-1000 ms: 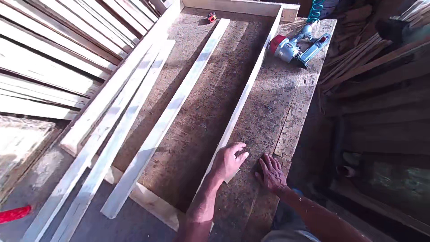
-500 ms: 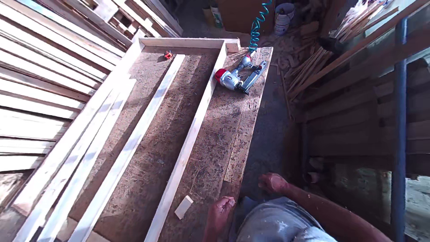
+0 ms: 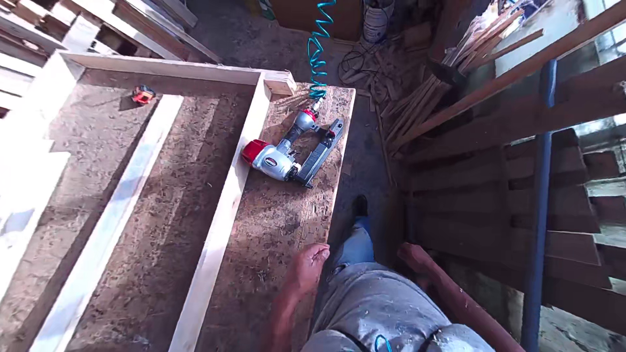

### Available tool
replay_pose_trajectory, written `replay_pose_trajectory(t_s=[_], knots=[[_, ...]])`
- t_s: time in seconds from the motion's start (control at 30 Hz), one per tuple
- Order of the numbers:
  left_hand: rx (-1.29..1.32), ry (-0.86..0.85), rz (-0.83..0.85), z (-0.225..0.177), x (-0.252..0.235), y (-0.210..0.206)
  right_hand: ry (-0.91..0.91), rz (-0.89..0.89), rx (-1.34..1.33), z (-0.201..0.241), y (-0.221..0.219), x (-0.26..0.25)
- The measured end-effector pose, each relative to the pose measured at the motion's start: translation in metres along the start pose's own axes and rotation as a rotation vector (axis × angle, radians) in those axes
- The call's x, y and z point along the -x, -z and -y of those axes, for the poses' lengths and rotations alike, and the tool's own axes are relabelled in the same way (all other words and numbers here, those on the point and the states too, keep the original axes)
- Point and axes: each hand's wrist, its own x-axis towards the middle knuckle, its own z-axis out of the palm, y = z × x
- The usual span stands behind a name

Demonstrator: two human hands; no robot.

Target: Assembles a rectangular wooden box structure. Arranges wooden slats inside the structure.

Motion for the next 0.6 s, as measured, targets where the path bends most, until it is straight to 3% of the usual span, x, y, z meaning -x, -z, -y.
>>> replay_pose_trajectory(t_s=[0.13,0.23,0.37,0.47,0.53,0.6], knots=[[0.050,-0.061,-0.020,-0.034,-0.131,0.020,-0.242,0.079,0.070,-0.048,0.075,-0.011],[0.021,-0.182,0.044,-0.091,-0.234,0.038,-0.452,-0.097,-0.038,-0.072,0.152,-0.007],[0.085,-0.490,0.112,-0.178,-0.360,0.055,-0.613,-0.345,-0.208,-0.086,0.234,-0.037],[0.071,-0.665,0.100,-0.239,-0.460,0.059,-0.581,-0.355,-0.292,-0.057,0.285,-0.069],[0.049,-0.677,0.104,-0.276,-0.532,0.063,-0.494,-0.280,-0.222,0.003,0.336,-0.080],[0.006,-0.592,0.160,-0.303,-0.608,0.073,-0.538,0.177,-0.080,0.118,0.439,-0.088]])
